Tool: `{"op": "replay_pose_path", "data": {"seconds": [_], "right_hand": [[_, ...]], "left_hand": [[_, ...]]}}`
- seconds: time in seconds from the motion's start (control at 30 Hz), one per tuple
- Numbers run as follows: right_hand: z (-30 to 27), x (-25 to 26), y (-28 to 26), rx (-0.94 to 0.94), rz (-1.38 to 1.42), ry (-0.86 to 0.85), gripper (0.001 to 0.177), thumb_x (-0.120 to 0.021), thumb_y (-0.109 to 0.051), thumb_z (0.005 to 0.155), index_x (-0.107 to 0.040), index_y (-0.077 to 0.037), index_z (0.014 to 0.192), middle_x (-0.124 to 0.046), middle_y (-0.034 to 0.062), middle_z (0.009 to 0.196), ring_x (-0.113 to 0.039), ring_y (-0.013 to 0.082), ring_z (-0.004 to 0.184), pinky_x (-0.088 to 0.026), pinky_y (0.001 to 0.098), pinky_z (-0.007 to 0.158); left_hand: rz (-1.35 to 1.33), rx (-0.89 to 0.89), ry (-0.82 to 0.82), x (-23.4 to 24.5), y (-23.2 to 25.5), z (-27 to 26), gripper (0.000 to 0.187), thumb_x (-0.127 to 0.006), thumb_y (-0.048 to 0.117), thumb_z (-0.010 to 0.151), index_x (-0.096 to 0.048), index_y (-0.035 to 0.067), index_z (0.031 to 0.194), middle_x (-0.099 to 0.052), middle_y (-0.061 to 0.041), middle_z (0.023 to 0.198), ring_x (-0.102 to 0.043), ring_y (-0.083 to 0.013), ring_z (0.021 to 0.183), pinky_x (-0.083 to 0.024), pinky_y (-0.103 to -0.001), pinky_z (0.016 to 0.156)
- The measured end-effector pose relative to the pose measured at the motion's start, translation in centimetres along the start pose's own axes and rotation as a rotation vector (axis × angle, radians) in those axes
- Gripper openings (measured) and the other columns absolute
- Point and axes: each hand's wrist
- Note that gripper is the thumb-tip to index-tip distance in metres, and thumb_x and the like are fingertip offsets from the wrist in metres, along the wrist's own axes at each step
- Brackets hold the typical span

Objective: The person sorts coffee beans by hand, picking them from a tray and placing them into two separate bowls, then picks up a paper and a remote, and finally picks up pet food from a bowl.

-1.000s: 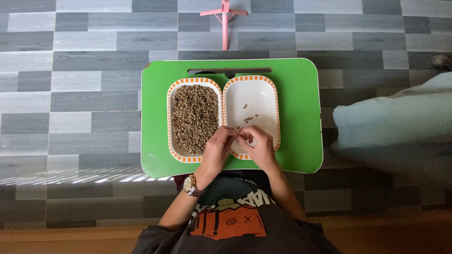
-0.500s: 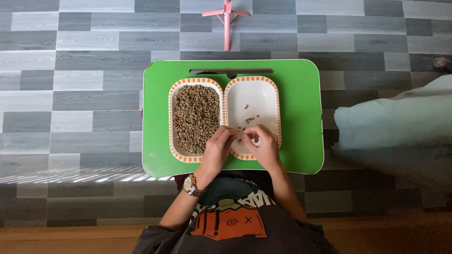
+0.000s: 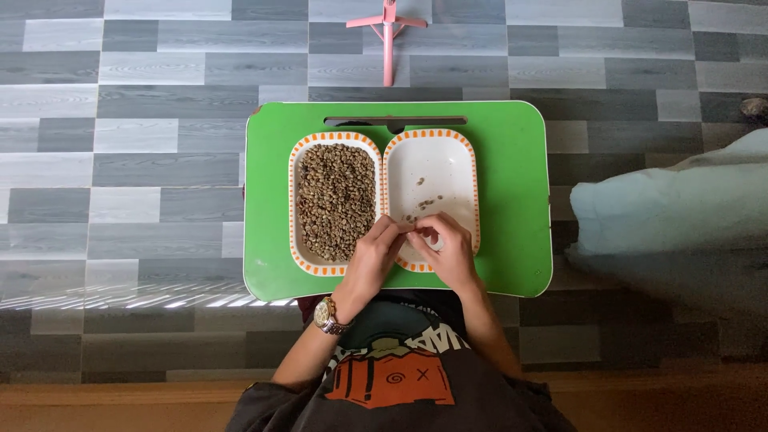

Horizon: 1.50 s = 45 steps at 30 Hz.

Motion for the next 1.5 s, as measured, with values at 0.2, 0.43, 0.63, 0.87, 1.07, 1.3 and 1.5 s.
{"op": "replay_pose_path", "data": {"seconds": [0.2,0.43,0.63,0.87,1.07,1.3,1.5], "right_hand": [[-0.3,-0.2,0.5,-0.017,0.024,-0.028,0.01,-0.078,-0.006,0.089,-0.07,-0.003,0.093,-0.07,0.0112,0.082,-0.067,0.0219,0.068,-0.054,0.0303,0.054],[-0.2,0.1,0.1,-0.035,0.068,-0.038,0.008,-0.077,-0.003,0.088,-0.071,-0.001,0.093,-0.069,0.0129,0.08,-0.066,0.0228,0.066,-0.053,0.0306,0.053],[0.0,1.0,-0.2,-0.062,0.14,-0.025,0.009,-0.079,-0.006,0.088,-0.074,-0.004,0.095,-0.069,0.0088,0.078,-0.066,0.0179,0.066,-0.053,0.0279,0.056],[-0.2,1.0,1.6,-0.073,0.026,0.045,0.012,-0.082,-0.002,0.084,-0.074,-0.005,0.09,-0.067,0.0074,0.073,-0.064,0.0194,0.063,-0.053,0.0286,0.055],[-0.2,1.3,2.2,-0.041,-0.083,0.058,0.014,-0.083,0.0,0.082,-0.072,-0.007,0.087,-0.066,0.0075,0.073,-0.064,0.0221,0.064,-0.052,0.0302,0.055],[-0.6,1.5,3.7,-0.042,-0.151,0.006,0.016,-0.083,-0.001,0.081,-0.072,-0.008,0.088,-0.067,0.0066,0.074,-0.066,0.0224,0.068,-0.053,0.0305,0.056],[-1.1,1.4,6.0,-0.014,-0.192,-0.055,0.017,-0.082,0.001,0.081,-0.071,-0.009,0.091,-0.067,0.0065,0.076,-0.066,0.0231,0.071,-0.054,0.0309,0.058]], "left_hand": [[0.04,-0.042,-0.003,0.3,0.9,0.2,0.015,-0.063,0.006,0.1,-0.07,0.015,0.108,-0.061,-0.002,0.086,-0.074,-0.026,0.081,-0.062,-0.033,0.074],[0.047,-0.094,0.003,0.3,0.6,0.1,0.009,-0.064,0.006,0.099,-0.067,0.013,0.104,-0.059,-0.003,0.081,-0.071,-0.0269,0.074,-0.06,-0.034,0.069],[0.024,-0.1,0.033,0.7,0.4,0.4,0.009,-0.071,0.005,0.095,-0.068,0.01,0.102,-0.064,-0.007,0.083,-0.072,-0.0279,0.079,-0.06,-0.034,0.071],[0.071,-0.057,0.068,1.2,-2.2,-0.1,0.013,-0.068,0.003,0.096,-0.07,0.011,0.106,-0.071,-0.008,0.094,-0.074,-0.0282,0.088,-0.061,-0.036,0.077],[0.171,-0.059,0.075,3.8,-3.3,1.0,0.018,-0.064,-0.004,0.097,-0.069,0.008,0.109,-0.072,-0.012,0.093,-0.075,-0.0299,0.081,-0.061,-0.038,0.072],[0.365,-0.074,0.036,6.5,-3.6,4.0,0.018,-0.06,-0.005,0.099,-0.069,0.006,0.11,-0.07,-0.011,0.092,-0.075,-0.0247,0.075,-0.062,-0.034,0.068],[0.381,-0.028,-0.036,8.9,-3.8,6.5,0.01,-0.058,-0.001,0.097,-0.058,0.008,0.101,-0.061,-0.013,0.083,-0.07,-0.0422,0.073,-0.054,-0.051,0.06]]}}
Point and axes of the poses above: each hand's wrist, its own z-axis towards the middle knuckle, its own x-axis out of the back of the hand, y = z × x
